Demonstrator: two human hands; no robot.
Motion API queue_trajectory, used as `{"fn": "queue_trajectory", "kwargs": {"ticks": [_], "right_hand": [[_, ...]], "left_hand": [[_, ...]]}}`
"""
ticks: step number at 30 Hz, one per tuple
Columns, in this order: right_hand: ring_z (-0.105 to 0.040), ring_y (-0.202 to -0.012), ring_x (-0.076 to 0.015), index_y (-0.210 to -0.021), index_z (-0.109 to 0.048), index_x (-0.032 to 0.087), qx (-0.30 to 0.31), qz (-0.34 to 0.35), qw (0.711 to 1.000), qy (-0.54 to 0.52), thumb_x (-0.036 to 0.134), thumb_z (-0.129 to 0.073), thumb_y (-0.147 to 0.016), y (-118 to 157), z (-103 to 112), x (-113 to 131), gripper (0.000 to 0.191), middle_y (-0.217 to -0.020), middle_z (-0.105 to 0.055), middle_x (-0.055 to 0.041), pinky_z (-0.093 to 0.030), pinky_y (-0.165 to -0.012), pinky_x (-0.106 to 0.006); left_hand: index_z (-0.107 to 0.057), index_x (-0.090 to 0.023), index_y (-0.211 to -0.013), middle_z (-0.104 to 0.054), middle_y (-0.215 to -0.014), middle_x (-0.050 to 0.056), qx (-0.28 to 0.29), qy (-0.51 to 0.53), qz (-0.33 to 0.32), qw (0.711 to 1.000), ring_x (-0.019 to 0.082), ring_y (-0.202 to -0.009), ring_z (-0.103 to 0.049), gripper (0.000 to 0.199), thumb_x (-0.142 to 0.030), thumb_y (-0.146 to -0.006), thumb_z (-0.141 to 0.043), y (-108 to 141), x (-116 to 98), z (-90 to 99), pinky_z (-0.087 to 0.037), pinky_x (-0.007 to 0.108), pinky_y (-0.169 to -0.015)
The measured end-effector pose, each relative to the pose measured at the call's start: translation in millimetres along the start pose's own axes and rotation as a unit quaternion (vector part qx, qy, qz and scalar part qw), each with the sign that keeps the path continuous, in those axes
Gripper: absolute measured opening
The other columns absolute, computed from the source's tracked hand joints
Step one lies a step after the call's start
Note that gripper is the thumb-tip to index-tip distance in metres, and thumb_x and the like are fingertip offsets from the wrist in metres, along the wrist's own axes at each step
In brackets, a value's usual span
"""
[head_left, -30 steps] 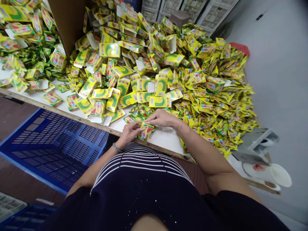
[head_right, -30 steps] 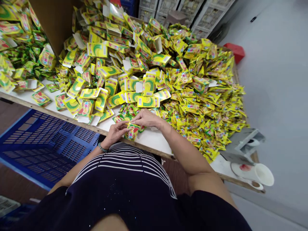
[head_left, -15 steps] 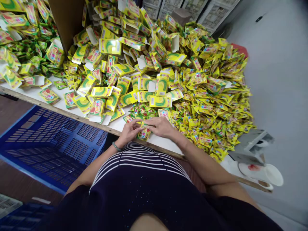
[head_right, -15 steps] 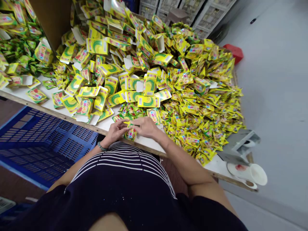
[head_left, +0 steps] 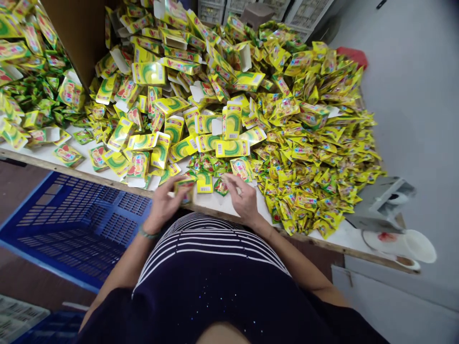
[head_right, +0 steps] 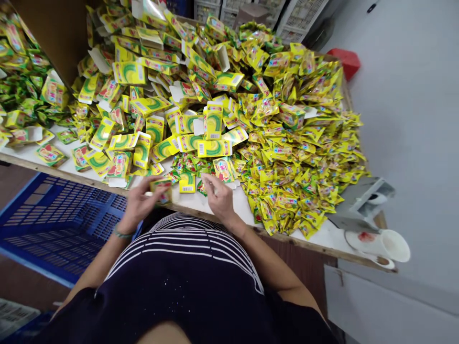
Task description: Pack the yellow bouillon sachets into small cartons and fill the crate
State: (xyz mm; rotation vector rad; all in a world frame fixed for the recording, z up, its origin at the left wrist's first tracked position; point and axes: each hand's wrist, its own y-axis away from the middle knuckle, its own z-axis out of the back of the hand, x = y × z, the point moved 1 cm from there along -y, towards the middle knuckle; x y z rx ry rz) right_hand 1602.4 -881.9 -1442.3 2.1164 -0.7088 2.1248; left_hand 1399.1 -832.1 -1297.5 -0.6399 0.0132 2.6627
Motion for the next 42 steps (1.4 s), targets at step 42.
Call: {"fn": "queue_trajectory", "kwargs": {"ticks": [42], "right_hand": [[-0.059,-0.098,-0.0247,-0.111,-0.071,0.018,0.021,-0.021,0.948,0.317,0.017,-0.035,-0.099,-23.3,35.5,-27.7,0.038,-0.103,-0.070,-0.0118,-0.047,-0.090,-0.038]], "left_hand": [[-0.067,-0.014,-0.086,-0.069,-0.070,0.002,0.063,0.239,0.208,0.947,0.015,-0.059,-0.063,0.055,-0.061,-0.063,-0.082,-27.3,9.9,-48.3,-0.052,0.025,-0.056]]}}
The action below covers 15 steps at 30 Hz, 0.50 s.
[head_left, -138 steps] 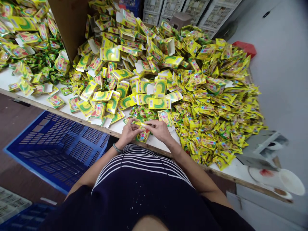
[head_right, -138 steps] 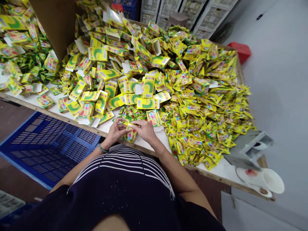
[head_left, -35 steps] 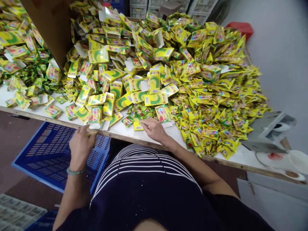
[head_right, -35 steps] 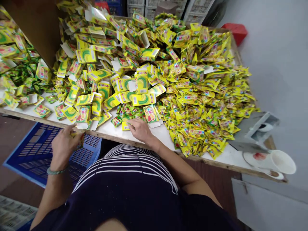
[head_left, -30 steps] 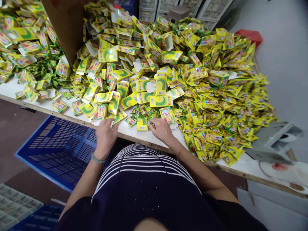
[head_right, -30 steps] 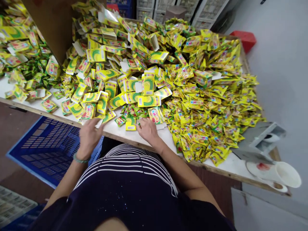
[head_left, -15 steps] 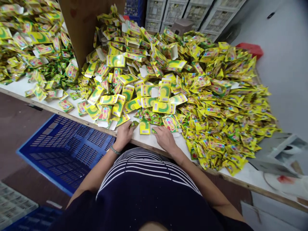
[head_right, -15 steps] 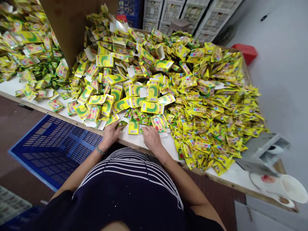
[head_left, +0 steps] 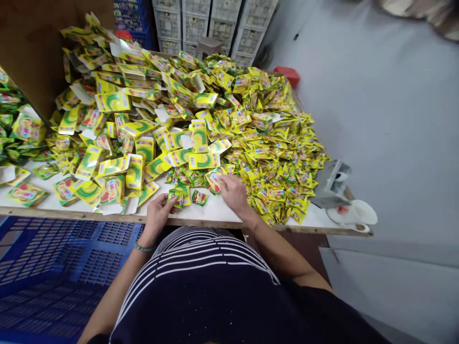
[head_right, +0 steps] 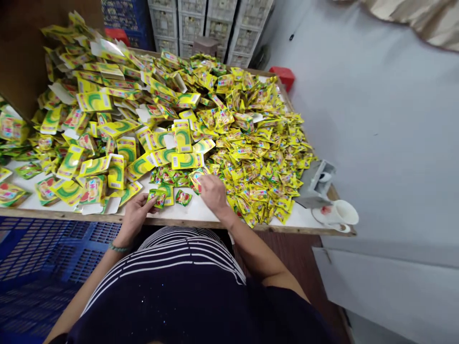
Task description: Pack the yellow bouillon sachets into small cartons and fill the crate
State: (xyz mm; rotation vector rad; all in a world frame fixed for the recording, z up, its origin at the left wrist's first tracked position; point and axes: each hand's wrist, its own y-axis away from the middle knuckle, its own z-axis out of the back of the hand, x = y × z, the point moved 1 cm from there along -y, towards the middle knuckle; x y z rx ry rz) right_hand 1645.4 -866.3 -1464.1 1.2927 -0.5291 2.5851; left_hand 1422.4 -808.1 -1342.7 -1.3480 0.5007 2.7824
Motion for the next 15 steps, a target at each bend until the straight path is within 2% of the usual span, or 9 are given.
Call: {"fn": "queue_trajectory", "kwargs": {"ticks": [2,4,7,9,11,13,15], "right_hand": [[-0.055,-0.103,-0.0286,-0.120,-0.068,0.018,-0.007,-0.037,0.997,0.075,0.013,-0.041,-0.094,-8.7,21.3,-31.3,0.038,-0.110,-0.067,-0.0151,-0.045,-0.089,-0.041],[-0.051,-0.110,-0.0327,-0.124,-0.067,0.019,0.035,-0.035,0.987,0.151,0.010,-0.050,-0.087,-20.2,38.5,-56.7,0.041,-0.120,-0.062,-0.0177,-0.043,-0.088,-0.044],[-0.049,-0.110,-0.0349,-0.104,-0.074,0.017,0.124,-0.013,0.971,0.204,0.010,-0.056,-0.084,-35.1,55.6,-78.5,0.027,-0.111,-0.065,-0.0185,-0.040,-0.088,-0.046],[-0.051,-0.108,-0.0332,-0.090,-0.073,0.017,0.119,-0.001,0.974,0.194,0.013,-0.055,-0.087,-41.0,63.3,-80.3,0.019,-0.101,-0.068,-0.0163,-0.039,-0.089,-0.046],[-0.055,-0.103,-0.0291,-0.089,-0.070,0.017,0.053,-0.006,0.990,0.130,0.016,-0.053,-0.091,-43.1,66.7,-71.4,0.018,-0.099,-0.069,-0.0143,-0.039,-0.089,-0.043],[-0.059,-0.090,-0.0238,-0.092,-0.067,0.017,-0.005,-0.026,1.000,-0.010,0.027,-0.054,-0.095,-40.7,61.9,-52.4,0.017,-0.094,-0.070,-0.0120,-0.042,-0.084,-0.037],[-0.058,-0.075,-0.0193,-0.088,-0.063,0.018,0.003,-0.062,0.978,-0.198,0.046,-0.058,-0.092,-34.6,45.8,-25.0,0.029,-0.083,-0.067,-0.0080,-0.046,-0.073,-0.033]], "left_hand": [[-0.069,-0.014,-0.085,-0.070,-0.076,0.002,0.011,0.014,-0.017,1.000,0.014,-0.066,-0.064,0.053,-0.061,-0.064,-0.081,-2.3,-1.4,-6.1,-0.053,0.024,-0.060],[-0.069,-0.014,-0.085,-0.070,-0.078,0.002,0.028,0.047,-0.014,0.998,0.013,-0.069,-0.064,0.053,-0.060,-0.063,-0.082,-4.8,-3.3,-13.3,-0.054,0.023,-0.063],[-0.066,-0.014,-0.089,-0.070,-0.080,0.001,0.029,0.109,0.012,0.994,0.013,-0.068,-0.064,0.056,-0.055,-0.058,-0.087,-6.4,-6.7,-22.4,-0.055,0.024,-0.061],[-0.065,-0.014,-0.089,-0.071,-0.081,0.002,0.028,0.135,0.025,0.990,0.013,-0.068,-0.065,0.055,-0.052,-0.058,-0.088,-5.7,-8.2,-25.9,-0.057,0.025,-0.061],[-0.064,-0.014,-0.088,-0.070,-0.078,0.001,0.029,0.146,0.033,0.988,0.014,-0.067,-0.065,0.054,-0.053,-0.059,-0.087,-4.6,-7.6,-27.5,-0.058,0.027,-0.062],[-0.063,-0.015,-0.091,-0.067,-0.071,-0.001,0.020,0.152,0.034,0.988,0.013,-0.065,-0.064,0.055,-0.054,-0.060,-0.086,-4.0,-4.8,-28.1,-0.059,0.028,-0.063],[-0.061,-0.016,-0.095,-0.063,-0.065,-0.005,0.002,0.156,0.033,0.987,0.012,-0.062,-0.063,0.059,-0.053,-0.059,-0.087,-3.4,-0.8,-28.9,-0.059,0.028,-0.064]]}}
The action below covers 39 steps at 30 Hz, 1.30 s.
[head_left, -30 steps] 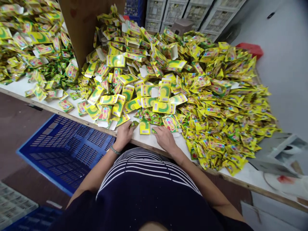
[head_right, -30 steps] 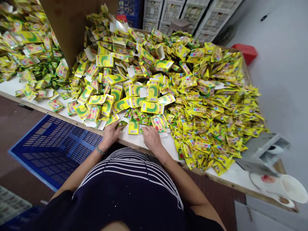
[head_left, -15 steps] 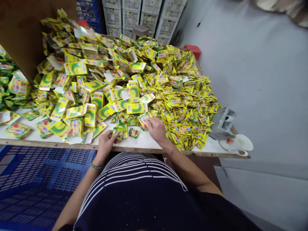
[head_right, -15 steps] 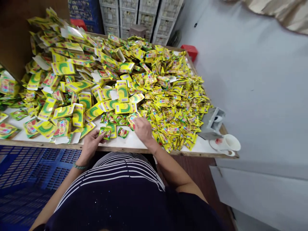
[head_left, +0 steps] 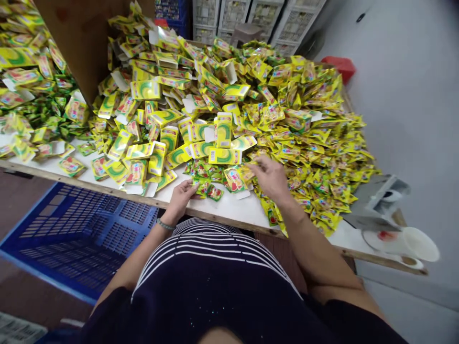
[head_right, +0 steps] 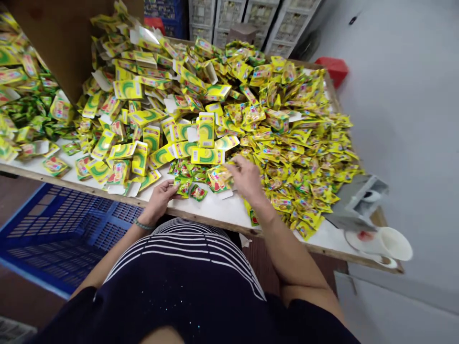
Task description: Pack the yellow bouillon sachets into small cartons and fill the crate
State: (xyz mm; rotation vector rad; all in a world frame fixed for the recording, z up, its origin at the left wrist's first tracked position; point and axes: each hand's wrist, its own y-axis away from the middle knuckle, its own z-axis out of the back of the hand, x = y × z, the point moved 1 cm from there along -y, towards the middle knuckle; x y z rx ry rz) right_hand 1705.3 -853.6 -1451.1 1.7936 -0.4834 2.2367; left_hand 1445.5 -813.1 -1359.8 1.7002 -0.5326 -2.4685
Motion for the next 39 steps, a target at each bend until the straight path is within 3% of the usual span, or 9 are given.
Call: {"fn": "queue_trajectory", "kwargs": {"ticks": [5,10,16,22,24,28,32,36,39], "right_hand": [[-0.060,-0.065,-0.0161,-0.083,-0.055,0.021,0.111,-0.143,0.939,-0.293,0.069,-0.065,-0.076,26.3,-84.1,33.4,0.049,-0.078,-0.064,-0.0014,-0.052,-0.056,-0.029],[-0.060,-0.070,-0.0163,-0.080,-0.054,0.022,-0.007,-0.077,0.983,-0.168,0.049,-0.060,-0.086,40.5,-115.5,40.8,0.029,-0.075,-0.063,-0.0019,-0.051,-0.065,-0.028],[-0.061,-0.073,-0.0179,-0.085,-0.059,0.020,-0.032,-0.019,0.989,-0.144,0.047,-0.056,-0.090,44.7,-119.2,46.9,0.027,-0.079,-0.064,-0.0050,-0.050,-0.070,-0.031],[-0.066,-0.085,-0.0222,-0.095,-0.072,0.018,0.172,-0.055,0.954,-0.238,0.056,-0.068,-0.081,44.6,-109.7,42.2,0.040,-0.093,-0.072,-0.0073,-0.054,-0.080,-0.036],[-0.066,-0.086,-0.0229,-0.092,-0.074,0.019,0.192,-0.045,0.953,-0.230,0.053,-0.064,-0.085,48.6,-104.6,40.1,0.036,-0.090,-0.074,-0.0064,-0.052,-0.082,-0.037],[-0.066,-0.082,-0.0224,-0.090,-0.074,0.019,0.144,-0.041,0.967,-0.205,0.052,-0.058,-0.089,57.3,-97.1,37.5,0.037,-0.089,-0.075,-0.0065,-0.052,-0.076,-0.035],[-0.067,-0.098,-0.0238,-0.108,-0.071,0.021,0.119,-0.032,0.966,-0.228,0.052,-0.068,-0.083,62.7,-96.8,37.4,0.040,-0.107,-0.074,-0.0075,-0.053,-0.086,-0.036],[-0.069,-0.084,-0.0223,-0.104,-0.069,0.019,0.084,-0.075,0.952,-0.284,0.055,-0.070,-0.080,65.2,-91.3,29.1,0.044,-0.098,-0.074,-0.0081,-0.057,-0.075,-0.034],[-0.068,-0.076,-0.0216,-0.096,-0.069,0.018,-0.015,-0.080,0.972,-0.220,0.053,-0.073,-0.076,63.7,-75.7,17.7,0.040,-0.089,-0.074,-0.0079,-0.055,-0.071,-0.033]], "left_hand": [[-0.055,-0.017,-0.105,-0.071,-0.076,-0.002,-0.005,0.024,0.010,1.000,0.014,-0.067,-0.069,0.064,-0.051,-0.061,-0.087,6.1,7.5,-2.7,-0.061,0.031,-0.071],[-0.052,-0.018,-0.107,-0.075,-0.091,0.003,0.019,0.075,0.002,0.997,0.019,-0.083,-0.073,0.064,-0.053,-0.065,-0.084,15.4,9.3,-7.2,-0.060,0.033,-0.074],[-0.052,-0.019,-0.100,-0.070,-0.072,-0.005,-0.031,0.106,-0.018,0.994,0.012,-0.064,-0.068,0.060,-0.038,-0.059,-0.091,16.3,5.3,-11.4,-0.056,0.024,-0.066],[-0.051,-0.018,-0.091,-0.070,-0.071,-0.004,0.046,0.090,0.003,0.995,0.012,-0.063,-0.067,0.058,-0.029,-0.053,-0.093,17.2,-1.7,-5.2,-0.055,0.024,-0.066],[-0.051,-0.018,-0.093,-0.070,-0.071,-0.004,0.069,0.063,0.021,0.995,0.012,-0.063,-0.067,0.059,-0.028,-0.053,-0.093,17.8,-2.6,-3.2,-0.054,0.023,-0.065],[-0.051,-0.019,-0.099,-0.069,-0.072,-0.004,0.103,0.015,0.019,0.994,0.012,-0.064,-0.068,0.058,-0.028,-0.059,-0.091,17.0,-4.0,-3.8,-0.054,0.023,-0.065],[-0.047,-0.020,-0.099,-0.066,-0.068,-0.006,0.100,0.023,-0.004,0.995,0.011,-0.060,-0.065,0.059,-0.032,-0.060,-0.090,15.5,-3.1,-11.3,-0.054,0.024,-0.063],[-0.048,-0.020,-0.103,-0.069,-0.078,-0.002,0.130,0.010,-0.005,0.991,0.014,-0.071,-0.069,0.059,-0.037,-0.063,-0.088,16.8,-2.0,-11.2,-0.055,0.028,-0.072],[-0.051,-0.020,-0.109,-0.071,-0.087,0.002,0.044,-0.131,-0.061,0.988,0.016,-0.077,-0.068,0.050,-0.040,-0.072,-0.080,15.1,-7.3,5.1,-0.052,0.028,-0.072]]}}
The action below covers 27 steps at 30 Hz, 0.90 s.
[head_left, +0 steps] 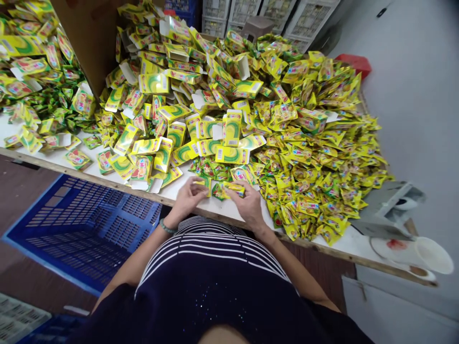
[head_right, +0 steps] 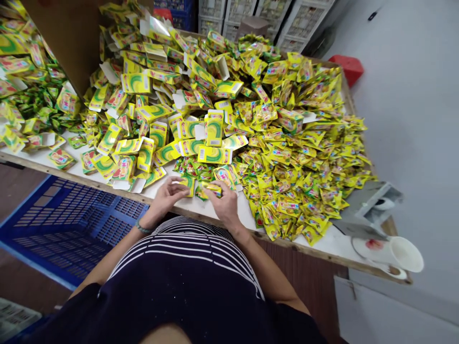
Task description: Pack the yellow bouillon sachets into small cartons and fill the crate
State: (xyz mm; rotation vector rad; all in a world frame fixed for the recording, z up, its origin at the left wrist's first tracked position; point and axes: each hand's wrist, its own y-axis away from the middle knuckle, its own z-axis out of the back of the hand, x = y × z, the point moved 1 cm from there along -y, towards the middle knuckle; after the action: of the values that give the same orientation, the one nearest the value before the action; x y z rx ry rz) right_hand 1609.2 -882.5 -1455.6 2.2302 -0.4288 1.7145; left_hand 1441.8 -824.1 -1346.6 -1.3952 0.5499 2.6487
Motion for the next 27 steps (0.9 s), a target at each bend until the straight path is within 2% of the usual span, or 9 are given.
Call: {"fn": "queue_trajectory", "kwargs": {"ticks": [2,4,7,9,11,15,18,22,27], "right_hand": [[-0.067,-0.076,-0.0217,-0.095,-0.070,0.018,-0.054,0.015,0.997,0.054,0.051,-0.073,-0.076,-4.0,10.7,-2.2,0.038,-0.089,-0.074,-0.0083,-0.055,-0.073,-0.034],[-0.068,-0.080,-0.0227,-0.096,-0.070,0.018,-0.052,0.020,0.996,0.071,0.049,-0.073,-0.076,-8.4,13.5,-6.1,0.037,-0.091,-0.075,-0.0084,-0.055,-0.079,-0.037],[-0.069,-0.090,-0.0243,-0.099,-0.071,0.018,-0.012,0.004,1.000,0.024,0.048,-0.072,-0.078,-14.3,5.2,-15.2,0.037,-0.096,-0.076,-0.0087,-0.054,-0.090,-0.041],[-0.068,-0.094,-0.0243,-0.103,-0.070,0.017,-0.012,-0.004,1.000,-0.017,0.048,-0.070,-0.080,-17.5,-0.6,-20.7,0.039,-0.100,-0.076,-0.0093,-0.053,-0.093,-0.042],[-0.068,-0.097,-0.0242,-0.107,-0.068,0.017,-0.020,0.002,0.999,-0.031,0.047,-0.069,-0.081,-20.2,-2.4,-23.0,0.041,-0.105,-0.075,-0.0100,-0.052,-0.095,-0.043],[-0.067,-0.099,-0.0248,-0.105,-0.068,0.017,-0.031,0.014,0.999,-0.003,0.048,-0.068,-0.081,-22.7,0.1,-15.6,0.039,-0.106,-0.074,-0.0113,-0.051,-0.097,-0.042],[-0.068,-0.093,-0.0254,-0.102,-0.069,0.017,0.004,0.023,0.999,0.048,0.052,-0.065,-0.082,-20.0,-4.6,-4.1,0.040,-0.100,-0.075,-0.0110,-0.052,-0.091,-0.041],[-0.069,-0.086,-0.0246,-0.105,-0.070,0.019,0.078,0.037,0.991,0.100,0.053,-0.061,-0.084,-15.8,-13.4,2.8,0.041,-0.096,-0.075,-0.0096,-0.053,-0.082,-0.038],[-0.067,-0.080,-0.0234,-0.100,-0.071,0.019,0.084,-0.005,0.983,0.166,0.041,-0.067,-0.081,-20.4,-13.0,-9.1,0.029,-0.089,-0.075,-0.0086,-0.052,-0.077,-0.036]], "left_hand": [[-0.053,-0.020,-0.109,-0.069,-0.083,0.001,-0.102,-0.171,-0.026,0.980,0.016,-0.073,-0.066,0.039,-0.038,-0.080,-0.073,-2.5,-3.3,16.4,-0.049,0.029,-0.070],[-0.056,-0.020,-0.107,-0.069,-0.084,0.003,-0.148,-0.339,-0.038,0.928,0.019,-0.075,-0.064,0.029,-0.035,-0.085,-0.067,-6.4,-8.8,31.1,-0.047,0.031,-0.071],[-0.061,-0.017,-0.106,-0.069,-0.105,0.014,-0.156,-0.541,-0.066,0.824,0.031,-0.100,-0.062,0.026,-0.031,-0.085,-0.066,-11.8,-18.6,47.2,-0.045,0.043,-0.085],[-0.062,-0.016,-0.107,-0.067,-0.114,0.019,-0.160,-0.623,-0.079,0.762,0.037,-0.113,-0.055,0.028,-0.032,-0.084,-0.067,-13.0,-23.5,52.3,-0.041,0.049,-0.091],[-0.064,-0.016,-0.106,-0.067,-0.112,0.019,-0.151,-0.650,-0.083,0.740,0.037,-0.111,-0.054,0.029,-0.037,-0.087,-0.064,-12.2,-25.4,49.1,-0.039,0.049,-0.093],[-0.062,-0.012,-0.105,-0.068,-0.100,0.018,-0.122,-0.641,-0.069,0.755,0.032,-0.103,-0.059,0.045,-0.055,-0.091,-0.055,-11.8,-21.6,15.3,-0.041,0.042,-0.093],[-0.057,-0.008,-0.115,-0.069,-0.103,0.020,-0.078,-0.620,0.007,0.781,0.033,-0.102,-0.063,0.056,-0.055,-0.085,-0.062,-19.8,-16.4,-8.9,-0.044,0.039,-0.086],[-0.052,-0.012,-0.123,-0.072,-0.103,0.015,-0.062,-0.530,0.109,0.839,0.030,-0.098,-0.068,0.055,-0.041,-0.080,-0.071,-30.6,-12.0,-6.4,-0.045,0.033,-0.076],[-0.057,-0.013,-0.113,-0.071,-0.096,0.016,-0.105,-0.494,0.049,0.862,0.032,-0.097,-0.068,0.045,-0.045,-0.083,-0.066,-25.0,-7.9,3.2,-0.044,0.035,-0.076]]}}
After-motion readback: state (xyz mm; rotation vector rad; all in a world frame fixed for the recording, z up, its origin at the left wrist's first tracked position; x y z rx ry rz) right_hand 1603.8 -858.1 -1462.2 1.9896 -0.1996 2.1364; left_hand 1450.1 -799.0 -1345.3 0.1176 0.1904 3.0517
